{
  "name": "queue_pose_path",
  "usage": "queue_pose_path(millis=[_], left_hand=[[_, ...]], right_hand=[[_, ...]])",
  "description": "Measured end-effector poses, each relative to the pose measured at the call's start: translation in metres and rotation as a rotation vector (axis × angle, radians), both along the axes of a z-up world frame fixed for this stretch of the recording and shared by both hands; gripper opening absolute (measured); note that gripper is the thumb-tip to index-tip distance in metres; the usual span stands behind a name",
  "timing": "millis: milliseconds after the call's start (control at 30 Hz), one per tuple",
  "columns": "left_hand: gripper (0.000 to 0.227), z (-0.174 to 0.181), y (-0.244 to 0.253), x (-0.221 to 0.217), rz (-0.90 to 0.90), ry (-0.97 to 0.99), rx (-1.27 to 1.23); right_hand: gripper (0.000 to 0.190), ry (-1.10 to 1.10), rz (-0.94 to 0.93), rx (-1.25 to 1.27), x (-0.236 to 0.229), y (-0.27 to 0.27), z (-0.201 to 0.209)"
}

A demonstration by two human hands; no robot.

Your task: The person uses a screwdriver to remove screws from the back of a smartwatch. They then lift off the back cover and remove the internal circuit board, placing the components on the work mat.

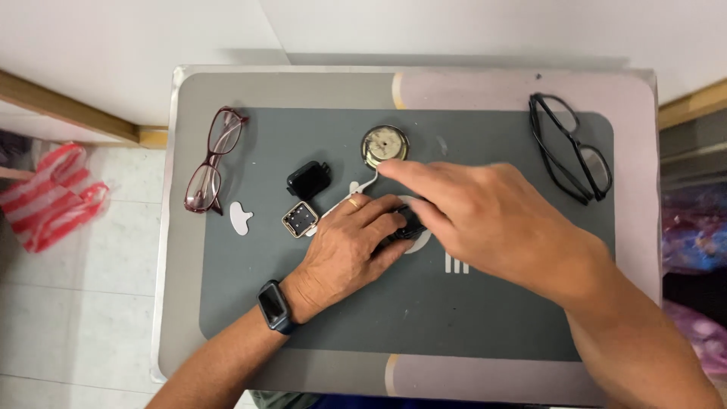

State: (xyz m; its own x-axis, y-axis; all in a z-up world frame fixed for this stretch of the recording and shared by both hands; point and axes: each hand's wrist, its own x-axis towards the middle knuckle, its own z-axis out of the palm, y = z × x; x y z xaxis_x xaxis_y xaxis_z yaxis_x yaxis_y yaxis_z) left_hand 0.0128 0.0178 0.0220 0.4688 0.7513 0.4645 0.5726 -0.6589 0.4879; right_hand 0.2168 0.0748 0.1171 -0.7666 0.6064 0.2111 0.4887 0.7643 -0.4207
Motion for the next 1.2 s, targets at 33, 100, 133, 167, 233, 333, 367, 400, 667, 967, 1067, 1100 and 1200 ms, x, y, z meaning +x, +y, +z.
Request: queue_pose_path(millis=[33, 100, 133, 167, 233, 333, 367, 400, 667, 967, 1067, 1100, 1200], left_hand=[[0.02, -0.001, 0.0, 0.001, -0.01, 0.01, 0.0], [0.019, -0.003, -0.001, 0.003, 0.029, 0.017, 0.046], [0.019, -0.004, -0.002, 0.003, 0.022, 0.026, 0.045], [0.019, -0.005, -0.002, 0.002, 0.027, 0.048, 0.044], [0.019, -0.009, -0.003, 0.001, 0.031, 0.073, 0.047], [0.019, -0.012, -0.002, -0.001, 0.062, 0.062, 0.024], [0.02, -0.012, -0.002, -0.001, 0.053, 0.058, 0.007], [0.021, -0.012, -0.003, -0.001, 0.044, 0.054, -0.01], [0.02, -0.012, -0.001, -0.009, -0.027, 0.016, -0.022], [0.021, -0.015, -0.003, -0.014, -0.072, -0.011, -0.059], [0.022, -0.014, -0.002, -0.014, -0.087, -0.018, -0.074], [0.023, -0.015, -0.003, -0.014, -0.078, -0.021, -0.081], [0.023, -0.015, -0.002, -0.013, -0.084, -0.028, -0.077]], right_hand=[[0.049, 0.01, -0.01, 0.0, 0.001, 0.001, -0.007], [0.026, -0.04, -0.101, 0.285, 0.001, 0.003, -0.019], [0.026, -0.032, -0.109, 0.283, 0.002, 0.003, -0.013], [0.037, 0.007, -0.046, 0.086, 0.003, 0.003, -0.006], [0.053, 0.052, 0.02, -0.107, 0.006, 0.001, 0.0], [0.048, 0.065, 0.005, -0.043, 0.011, 0.001, -0.008], [0.035, 0.006, -0.07, 0.078, 0.013, 0.001, -0.013], [0.026, -0.051, -0.145, 0.199, 0.014, 0.001, -0.019], [0.034, -0.051, -0.065, 0.028, 0.012, -0.003, -0.007], [0.031, -0.016, -0.041, 0.142, 0.007, -0.009, -0.013], [0.034, -0.013, -0.06, 0.179, 0.005, -0.008, -0.007], [0.052, 0.046, 0.006, 0.032, 0.003, -0.009, 0.0], [0.051, 0.089, 0.118, -0.062, 0.004, -0.013, 0.004]])
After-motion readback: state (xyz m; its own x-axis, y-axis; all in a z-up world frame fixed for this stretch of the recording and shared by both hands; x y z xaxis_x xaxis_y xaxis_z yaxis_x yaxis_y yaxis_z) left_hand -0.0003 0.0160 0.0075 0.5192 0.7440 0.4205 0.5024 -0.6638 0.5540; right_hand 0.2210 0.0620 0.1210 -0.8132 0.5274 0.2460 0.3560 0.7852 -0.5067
